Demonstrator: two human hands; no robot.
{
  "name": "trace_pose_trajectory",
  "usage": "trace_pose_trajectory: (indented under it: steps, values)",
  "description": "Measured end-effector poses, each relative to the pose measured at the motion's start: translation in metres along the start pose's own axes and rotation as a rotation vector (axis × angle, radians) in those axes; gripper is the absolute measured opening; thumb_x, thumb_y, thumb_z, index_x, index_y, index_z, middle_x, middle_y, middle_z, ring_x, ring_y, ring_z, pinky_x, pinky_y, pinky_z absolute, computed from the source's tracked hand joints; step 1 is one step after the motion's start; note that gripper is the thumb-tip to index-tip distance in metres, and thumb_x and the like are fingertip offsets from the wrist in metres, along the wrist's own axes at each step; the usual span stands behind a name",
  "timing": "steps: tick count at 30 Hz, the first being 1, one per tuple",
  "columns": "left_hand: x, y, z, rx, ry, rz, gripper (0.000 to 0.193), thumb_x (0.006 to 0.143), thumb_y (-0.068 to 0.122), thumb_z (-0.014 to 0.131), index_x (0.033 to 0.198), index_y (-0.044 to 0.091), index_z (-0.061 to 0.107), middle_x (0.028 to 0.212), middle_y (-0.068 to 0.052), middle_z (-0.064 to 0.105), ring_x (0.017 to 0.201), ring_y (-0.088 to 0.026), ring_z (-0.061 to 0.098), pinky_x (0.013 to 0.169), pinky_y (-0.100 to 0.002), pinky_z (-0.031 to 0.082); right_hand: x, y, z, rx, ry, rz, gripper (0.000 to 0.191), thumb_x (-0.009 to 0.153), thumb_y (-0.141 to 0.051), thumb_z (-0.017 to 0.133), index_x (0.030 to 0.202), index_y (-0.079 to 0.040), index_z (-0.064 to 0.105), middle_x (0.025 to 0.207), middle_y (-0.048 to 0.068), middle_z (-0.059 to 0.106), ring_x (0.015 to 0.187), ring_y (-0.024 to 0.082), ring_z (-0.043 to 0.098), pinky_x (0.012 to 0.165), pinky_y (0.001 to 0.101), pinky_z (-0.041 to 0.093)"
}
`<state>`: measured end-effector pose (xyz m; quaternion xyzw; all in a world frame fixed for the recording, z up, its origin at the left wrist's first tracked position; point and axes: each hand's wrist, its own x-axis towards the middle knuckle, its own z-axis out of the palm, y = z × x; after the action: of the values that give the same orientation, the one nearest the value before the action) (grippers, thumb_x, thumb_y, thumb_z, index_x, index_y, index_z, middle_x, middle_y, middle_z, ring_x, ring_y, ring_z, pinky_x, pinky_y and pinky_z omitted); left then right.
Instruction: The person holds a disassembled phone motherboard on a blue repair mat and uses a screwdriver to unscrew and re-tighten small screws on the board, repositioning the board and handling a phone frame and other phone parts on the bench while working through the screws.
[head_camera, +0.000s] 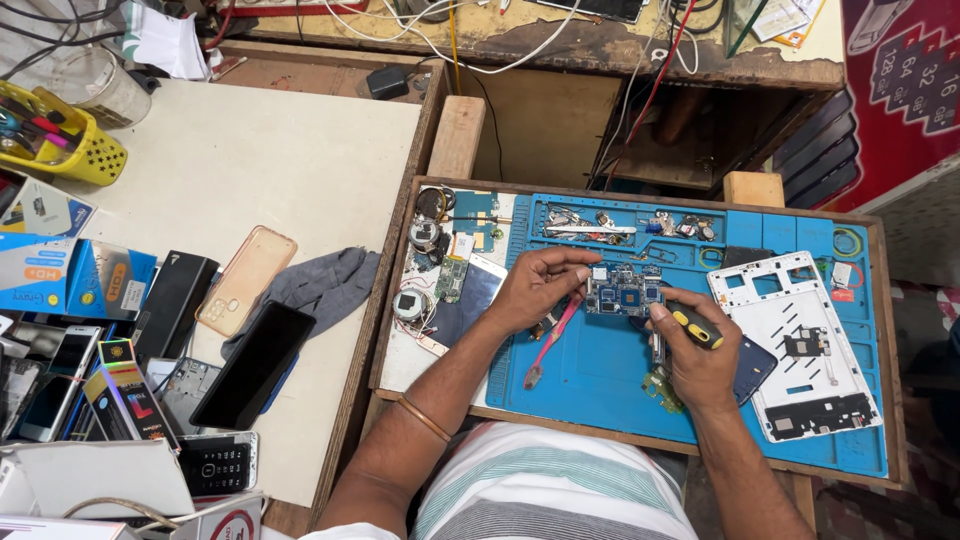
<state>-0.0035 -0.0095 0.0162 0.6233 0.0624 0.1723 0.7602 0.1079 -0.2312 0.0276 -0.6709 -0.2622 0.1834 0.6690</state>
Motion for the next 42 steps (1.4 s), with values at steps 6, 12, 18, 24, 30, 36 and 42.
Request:
trace_pose_trajectory:
  steps: [6,12,18,24,30,36,42]
  values:
    - [0.000,-0.003,0.000,-0.018,0.017,-0.002,0.030,0.104,0.016,0.066,0.130,0.001,0.069,0.094,-0.006,0.074,0.082,-0.008,0.068,0.076,-0.025,0.060,0.000,0.000,0.000,0.002,0.002,0.004,0.028,0.094,-0.011,0.074,0.118,0.003,0.069,0.097,0.011,0.075,0.083,0.012,0.073,0.072,0.0214,0.061]
    - [0.001,-0.001,0.001,-0.069,0.032,-0.023,0.035,0.103,0.018,0.068,0.133,0.000,0.066,0.099,-0.006,0.074,0.085,-0.010,0.072,0.077,-0.026,0.062,0.001,0.003,-0.002,0.162,0.036,0.059,0.029,0.095,-0.007,0.073,0.121,0.005,0.066,0.093,0.011,0.072,0.079,0.012,0.071,0.064,0.0214,0.058]
    - [-0.004,0.010,0.008,0.142,0.013,-0.020,0.061,0.086,0.021,0.085,0.140,0.004,0.063,0.104,-0.007,0.074,0.088,-0.010,0.073,0.079,-0.024,0.062,0.005,0.009,-0.005,0.381,0.047,0.094,0.030,0.097,-0.006,0.073,0.122,0.007,0.064,0.092,0.011,0.071,0.076,0.012,0.070,0.061,0.0215,0.057]
    - [-0.009,0.017,0.012,0.317,-0.024,0.009,0.087,0.070,0.025,0.094,0.147,0.014,0.057,0.106,-0.005,0.072,0.085,-0.008,0.072,0.075,-0.022,0.060,0.006,0.012,-0.009,0.427,0.047,0.114,0.031,0.097,-0.008,0.073,0.123,0.006,0.063,0.084,0.012,0.070,0.064,0.013,0.067,0.054,0.0210,0.055]
    - [-0.008,0.011,0.010,0.372,0.009,0.064,0.081,0.071,0.029,0.096,0.143,0.015,0.061,0.104,-0.004,0.073,0.089,-0.009,0.072,0.077,-0.024,0.061,0.006,0.012,-0.008,0.415,0.034,0.115,0.031,0.097,-0.008,0.073,0.123,0.005,0.064,0.084,0.012,0.071,0.065,0.013,0.068,0.054,0.0209,0.055]
    - [-0.008,0.004,0.008,0.413,0.014,0.094,0.079,0.072,0.032,0.095,0.142,0.016,0.061,0.104,-0.004,0.073,0.089,-0.010,0.072,0.080,-0.026,0.063,0.005,0.011,-0.008,0.405,0.029,0.106,0.030,0.097,-0.009,0.073,0.122,0.005,0.064,0.083,0.012,0.071,0.064,0.013,0.068,0.053,0.0208,0.055]
    - [-0.007,0.002,0.008,0.426,0.011,0.110,0.079,0.073,0.034,0.095,0.142,0.016,0.061,0.102,-0.005,0.074,0.088,-0.010,0.073,0.080,-0.026,0.064,0.006,0.012,-0.008,0.407,0.027,0.097,0.029,0.097,-0.009,0.073,0.121,0.005,0.065,0.084,0.012,0.071,0.064,0.013,0.068,0.053,0.0210,0.055]
